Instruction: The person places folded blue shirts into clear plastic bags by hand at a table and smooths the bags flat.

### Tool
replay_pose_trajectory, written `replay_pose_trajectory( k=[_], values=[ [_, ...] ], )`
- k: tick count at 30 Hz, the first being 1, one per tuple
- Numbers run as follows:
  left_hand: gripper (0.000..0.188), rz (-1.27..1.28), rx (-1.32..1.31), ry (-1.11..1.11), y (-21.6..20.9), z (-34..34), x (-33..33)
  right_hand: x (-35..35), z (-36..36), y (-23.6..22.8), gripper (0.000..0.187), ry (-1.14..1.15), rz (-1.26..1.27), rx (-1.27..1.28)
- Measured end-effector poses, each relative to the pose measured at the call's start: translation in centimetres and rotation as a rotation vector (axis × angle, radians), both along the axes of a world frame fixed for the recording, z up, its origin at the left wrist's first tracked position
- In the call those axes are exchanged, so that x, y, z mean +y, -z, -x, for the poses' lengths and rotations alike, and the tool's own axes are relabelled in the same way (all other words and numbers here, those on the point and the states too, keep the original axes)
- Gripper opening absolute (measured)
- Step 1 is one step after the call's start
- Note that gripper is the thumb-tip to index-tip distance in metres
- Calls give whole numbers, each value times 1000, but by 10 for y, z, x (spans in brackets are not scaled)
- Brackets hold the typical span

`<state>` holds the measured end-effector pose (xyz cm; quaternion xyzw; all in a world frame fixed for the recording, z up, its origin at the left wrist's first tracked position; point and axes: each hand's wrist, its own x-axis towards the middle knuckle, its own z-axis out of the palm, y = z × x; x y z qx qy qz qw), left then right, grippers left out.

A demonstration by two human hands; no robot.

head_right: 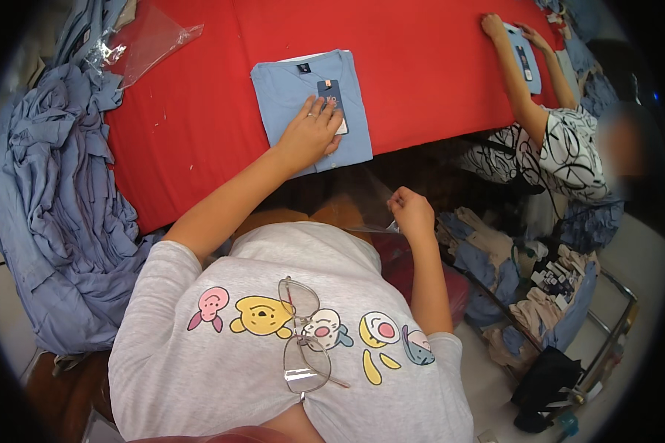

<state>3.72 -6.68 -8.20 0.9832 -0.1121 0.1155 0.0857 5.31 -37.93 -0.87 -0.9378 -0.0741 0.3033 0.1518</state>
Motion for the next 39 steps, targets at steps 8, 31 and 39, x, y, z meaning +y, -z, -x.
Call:
replay_pose_trajectory(
  k=[8,31,39],
  values=[
    [45,-181,-186,39,-37,-21,16,-5,3,-10,16,-137,-56,-84],
    [79,1462,760,-224,-108,55,-65,-26,-110,-62,19,-6,-1307,677],
    [90,1976,900,-7,-86,-15,-105,-35,-119,-68,58,-8,-1894,1058]
  ],
)
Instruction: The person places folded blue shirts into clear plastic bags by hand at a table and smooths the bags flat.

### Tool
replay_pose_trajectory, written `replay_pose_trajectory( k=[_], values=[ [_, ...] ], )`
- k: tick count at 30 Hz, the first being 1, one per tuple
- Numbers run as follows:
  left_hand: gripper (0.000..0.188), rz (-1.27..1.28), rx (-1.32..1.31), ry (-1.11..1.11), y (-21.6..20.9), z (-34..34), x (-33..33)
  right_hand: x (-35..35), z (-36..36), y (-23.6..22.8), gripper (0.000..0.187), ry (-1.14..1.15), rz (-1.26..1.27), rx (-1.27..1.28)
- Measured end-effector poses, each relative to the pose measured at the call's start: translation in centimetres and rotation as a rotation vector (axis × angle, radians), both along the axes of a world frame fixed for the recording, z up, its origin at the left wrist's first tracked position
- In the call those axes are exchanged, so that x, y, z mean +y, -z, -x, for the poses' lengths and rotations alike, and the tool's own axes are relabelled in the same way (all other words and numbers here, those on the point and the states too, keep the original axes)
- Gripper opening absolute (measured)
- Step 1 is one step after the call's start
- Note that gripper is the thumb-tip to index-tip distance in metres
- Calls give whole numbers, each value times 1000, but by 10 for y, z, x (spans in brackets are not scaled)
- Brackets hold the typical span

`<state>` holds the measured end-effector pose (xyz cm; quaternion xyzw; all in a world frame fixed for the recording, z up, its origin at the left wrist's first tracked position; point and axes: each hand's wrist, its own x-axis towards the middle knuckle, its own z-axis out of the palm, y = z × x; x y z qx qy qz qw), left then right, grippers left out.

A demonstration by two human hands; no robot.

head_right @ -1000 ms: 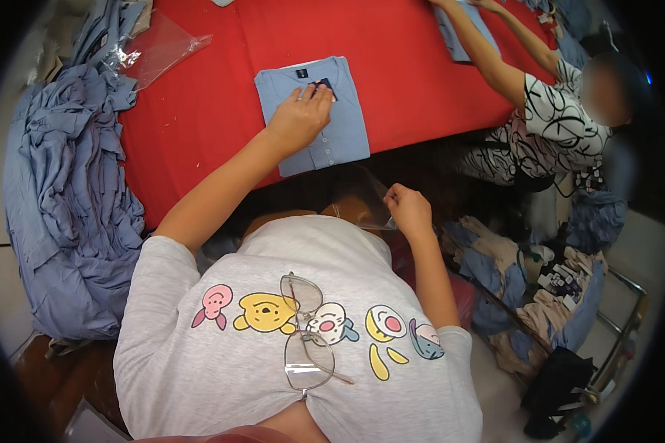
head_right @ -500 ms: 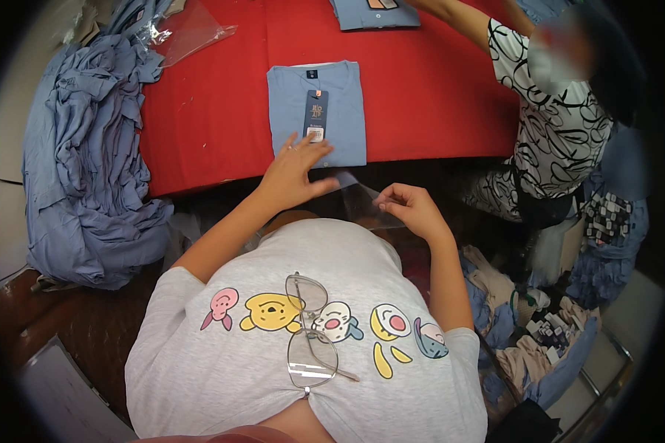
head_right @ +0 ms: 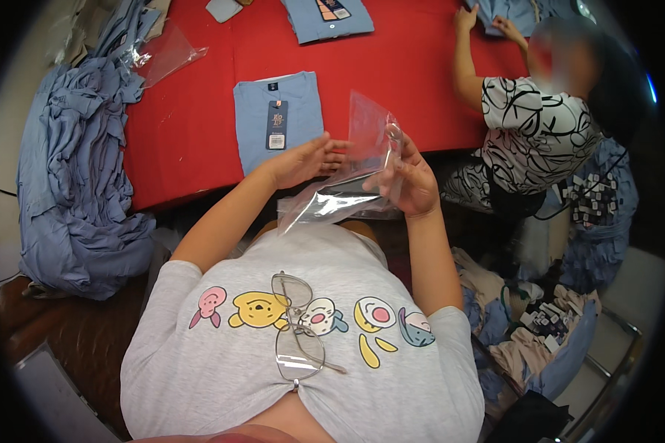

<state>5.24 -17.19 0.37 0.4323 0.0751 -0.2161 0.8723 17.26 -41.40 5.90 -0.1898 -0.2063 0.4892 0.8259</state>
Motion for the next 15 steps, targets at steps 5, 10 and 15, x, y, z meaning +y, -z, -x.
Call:
replay_pose_trajectory(
  k=[5,10,15],
  values=[
    [72,90,-163,74,-18,-50,-25,7,-24,-57,60,62,296,-105],
    [35,-113,-251,-238,-68,-54,51,-40,-73,-99,46,-259,821,-616],
    [40,-340,-94,-382,-93,-8,90,-60,-86,-78,14,-176,969,-842]
  ],
)
